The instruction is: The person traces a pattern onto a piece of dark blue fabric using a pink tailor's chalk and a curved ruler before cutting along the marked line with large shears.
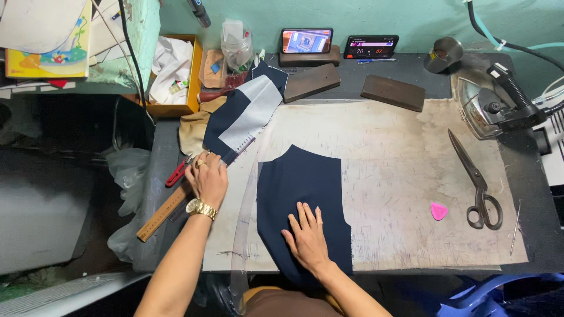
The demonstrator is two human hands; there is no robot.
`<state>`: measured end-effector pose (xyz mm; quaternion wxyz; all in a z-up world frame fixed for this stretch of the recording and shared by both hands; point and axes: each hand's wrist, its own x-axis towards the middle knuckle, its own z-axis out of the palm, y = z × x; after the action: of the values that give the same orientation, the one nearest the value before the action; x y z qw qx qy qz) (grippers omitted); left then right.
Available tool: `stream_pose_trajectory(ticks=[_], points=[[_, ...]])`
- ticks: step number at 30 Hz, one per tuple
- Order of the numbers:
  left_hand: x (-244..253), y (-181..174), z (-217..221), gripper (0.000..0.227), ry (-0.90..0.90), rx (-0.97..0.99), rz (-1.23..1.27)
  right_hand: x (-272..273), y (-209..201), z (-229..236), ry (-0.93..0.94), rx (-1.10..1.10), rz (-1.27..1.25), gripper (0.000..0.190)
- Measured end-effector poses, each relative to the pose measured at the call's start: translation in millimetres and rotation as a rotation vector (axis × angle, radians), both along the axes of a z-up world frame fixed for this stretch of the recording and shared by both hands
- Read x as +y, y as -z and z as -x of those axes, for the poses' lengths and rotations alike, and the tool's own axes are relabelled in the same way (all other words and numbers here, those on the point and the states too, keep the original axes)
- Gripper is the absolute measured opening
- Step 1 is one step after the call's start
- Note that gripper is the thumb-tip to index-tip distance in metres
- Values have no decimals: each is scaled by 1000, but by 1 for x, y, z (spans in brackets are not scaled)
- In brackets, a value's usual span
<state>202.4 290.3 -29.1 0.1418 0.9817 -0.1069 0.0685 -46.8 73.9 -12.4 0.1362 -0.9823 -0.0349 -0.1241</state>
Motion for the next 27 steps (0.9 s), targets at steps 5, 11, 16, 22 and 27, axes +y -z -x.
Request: stream_pose_trajectory(ticks=[5,11,16,22,27], points=[[-35,-8,13,41,197,31,49,3,1,-8,87,25,92,46],[-38,9,18,30,187,-188,231,5,-7,-10,101,-11,85,41],[9,27,-31,16,-179,-135,284,5,-6,-11,105,5,84,41],[45,-5,-69,19,-111,-249,262,4,-6,-12,95,-3,104,39],[-3,-29,-149,19,275,-231,280,6,-7,-15,119,15,114,40]])
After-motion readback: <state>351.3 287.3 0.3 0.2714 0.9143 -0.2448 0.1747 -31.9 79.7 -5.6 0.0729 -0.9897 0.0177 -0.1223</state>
